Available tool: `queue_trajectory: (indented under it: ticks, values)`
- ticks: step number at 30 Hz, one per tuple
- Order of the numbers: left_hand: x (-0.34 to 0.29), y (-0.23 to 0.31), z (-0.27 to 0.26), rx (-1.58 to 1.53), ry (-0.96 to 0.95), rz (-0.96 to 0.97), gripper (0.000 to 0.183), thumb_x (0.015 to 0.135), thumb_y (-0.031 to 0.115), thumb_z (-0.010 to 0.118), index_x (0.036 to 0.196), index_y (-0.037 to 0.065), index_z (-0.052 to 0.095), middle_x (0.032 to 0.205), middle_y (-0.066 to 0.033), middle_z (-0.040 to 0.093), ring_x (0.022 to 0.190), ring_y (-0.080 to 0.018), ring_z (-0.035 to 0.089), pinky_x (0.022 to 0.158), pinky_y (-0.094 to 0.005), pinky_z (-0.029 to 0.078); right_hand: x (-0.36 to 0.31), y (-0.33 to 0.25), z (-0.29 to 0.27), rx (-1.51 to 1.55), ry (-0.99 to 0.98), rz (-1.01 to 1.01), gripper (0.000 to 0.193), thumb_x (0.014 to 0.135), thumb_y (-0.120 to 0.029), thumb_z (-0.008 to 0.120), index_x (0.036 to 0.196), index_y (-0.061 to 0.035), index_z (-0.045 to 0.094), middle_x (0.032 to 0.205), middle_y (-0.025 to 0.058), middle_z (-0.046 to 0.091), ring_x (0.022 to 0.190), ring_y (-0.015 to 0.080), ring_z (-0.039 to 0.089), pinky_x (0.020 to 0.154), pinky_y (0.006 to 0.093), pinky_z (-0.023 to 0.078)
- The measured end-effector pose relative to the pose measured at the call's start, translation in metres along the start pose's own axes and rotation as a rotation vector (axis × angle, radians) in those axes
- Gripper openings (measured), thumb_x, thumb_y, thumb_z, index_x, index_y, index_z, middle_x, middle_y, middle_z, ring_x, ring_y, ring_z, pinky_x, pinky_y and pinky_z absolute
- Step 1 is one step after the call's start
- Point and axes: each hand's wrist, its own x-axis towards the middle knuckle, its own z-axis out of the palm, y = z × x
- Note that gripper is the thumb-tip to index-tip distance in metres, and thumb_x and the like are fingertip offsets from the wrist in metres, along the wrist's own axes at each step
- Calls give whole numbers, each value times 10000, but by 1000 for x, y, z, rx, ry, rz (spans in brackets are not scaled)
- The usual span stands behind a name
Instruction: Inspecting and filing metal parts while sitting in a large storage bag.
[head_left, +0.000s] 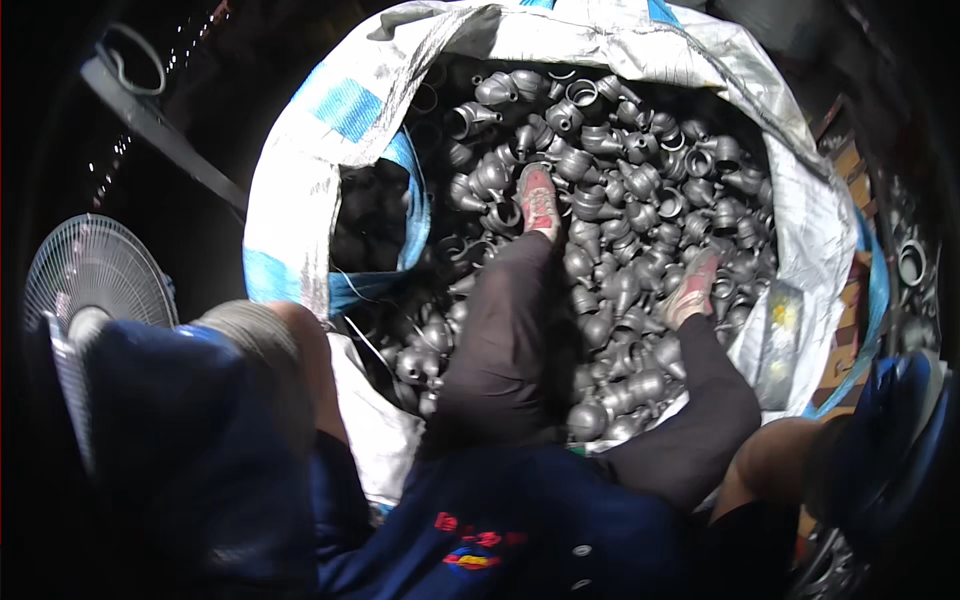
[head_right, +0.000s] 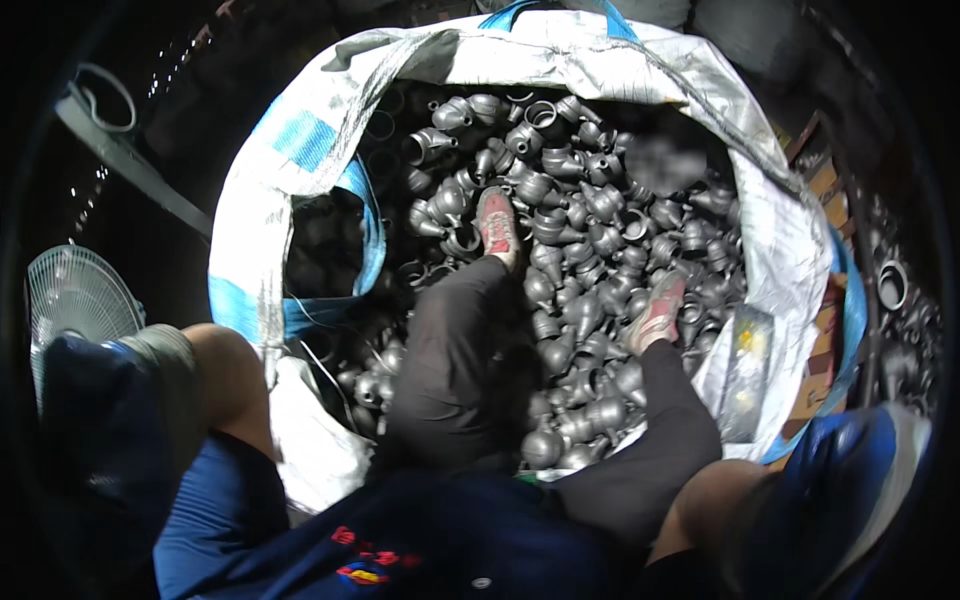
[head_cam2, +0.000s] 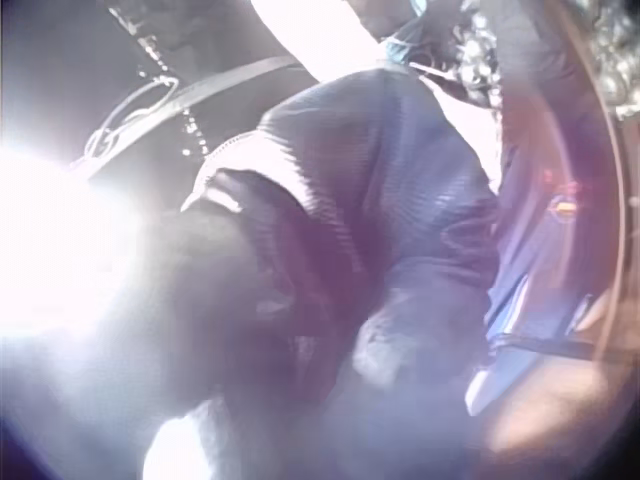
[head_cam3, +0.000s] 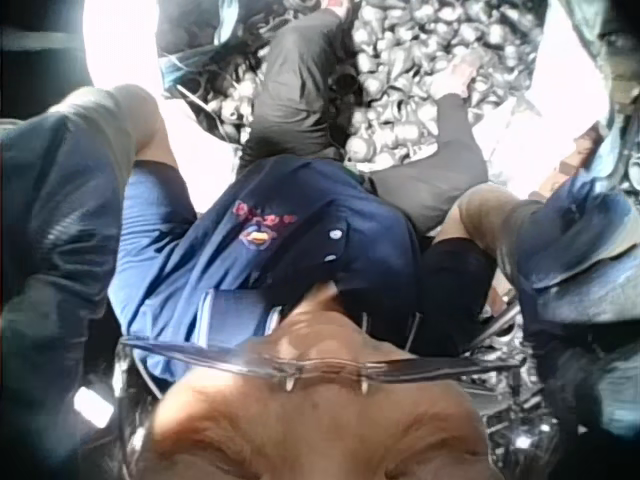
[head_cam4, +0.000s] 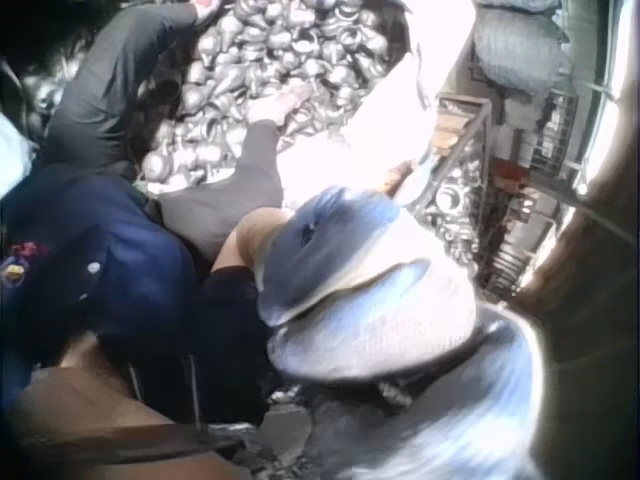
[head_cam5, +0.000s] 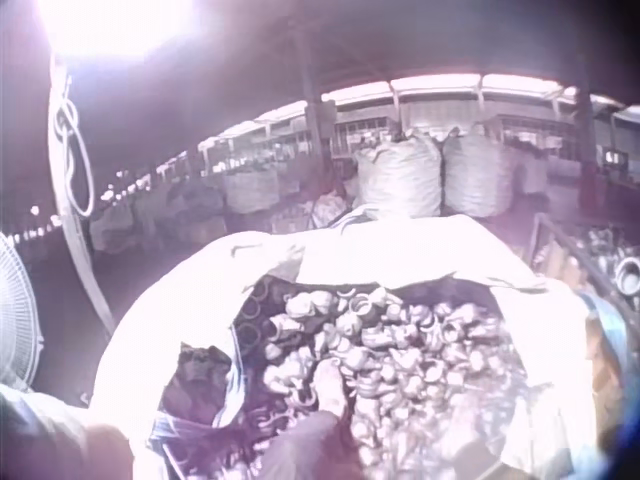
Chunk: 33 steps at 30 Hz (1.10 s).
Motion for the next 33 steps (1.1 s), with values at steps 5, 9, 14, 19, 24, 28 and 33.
queue_trajectory:
  ticks: [5, 9, 14, 19, 24, 28, 33]
  values:
    - [10, -17, 1, 2, -31, -7, 458, 900, 275, 545, 1248, -19, 496, 1196, -159, 576, 1009, -217, 587, 879, -317, 469, 48, -34, 23, 2160, -170, 286, 318, 883, -264, 622, 1140, -78, 610, 779, 66, 620, 738, 152, 610, 669, 263, 506]
    - [0, -28, 6, -2, -50, -62, 432, 900, 252, 552, 1238, -13, 508, 1191, -155, 579, 1018, -218, 587, 886, -317, 468, 66, -33, 27, 2568, -622, 344, 202, 878, -353, 609, 1027, -246, 695, 681, 14, 621, 556, 109, 492, 443, 306, 396]
    - [-18, -47, 5, -15, -69, -148, 399, 901, 222, 561, 1226, -6, 523, 1184, -149, 584, 1029, -219, 587, 895, -316, 466, 73, -57, 47, 2797, -317, 121, 239, 891, -413, 565, 964, -242, 715, 692, -14, 622, 563, 138, 488, 471, 313, 392]
    - [-39, -62, 14, -54, -76, -224, 369, 901, 193, 570, 1214, 0, 538, 1176, -144, 589, 1040, -220, 586, 904, -315, 464, 46, -47, 51, 2835, -439, 169, 331, 918, -453, 514, 1077, -210, 673, 786, 4, 674, 561, 155, 479, 485, 332, 417]
    - [-49, -77, 19, -79, -80, -269, 340, 902, 164, 579, 1202, 7, 552, 1169, -138, 593, 1051, -221, 586, 913, -315, 463, -1, -45, 58, 2622, -374, 703, 332, 928, -353, 515, 1154, -122, 593, 844, 48, 659, 551, 106, 454, 489, 272, 398]
    - [-52, -87, 11, -33, -66, -298, 318, 902, 140, 586, 1192, 13, 564, 1164, -134, 597, 1060, -222, 585, 920, -314, 461, -43, -55, 51, 2457, -314, 1078, 357, 937, -274, 516, 1215, -51, 529, 891, 83, 648, 544, 67, 434, 492, 223, 383]
    - [-69, -119, 2, 33, -9, -361, 293, 902, 111, 595, 1180, 20, 579, 1156, -128, 602, 1071, -223, 585, 929, -313, 459, -76, -104, 90, 1958, -591, 1791, 290, 982, -215, 425, 1208, -34, 443, 874, 15, 485, 561, 47, 386, 471, 206, 342]
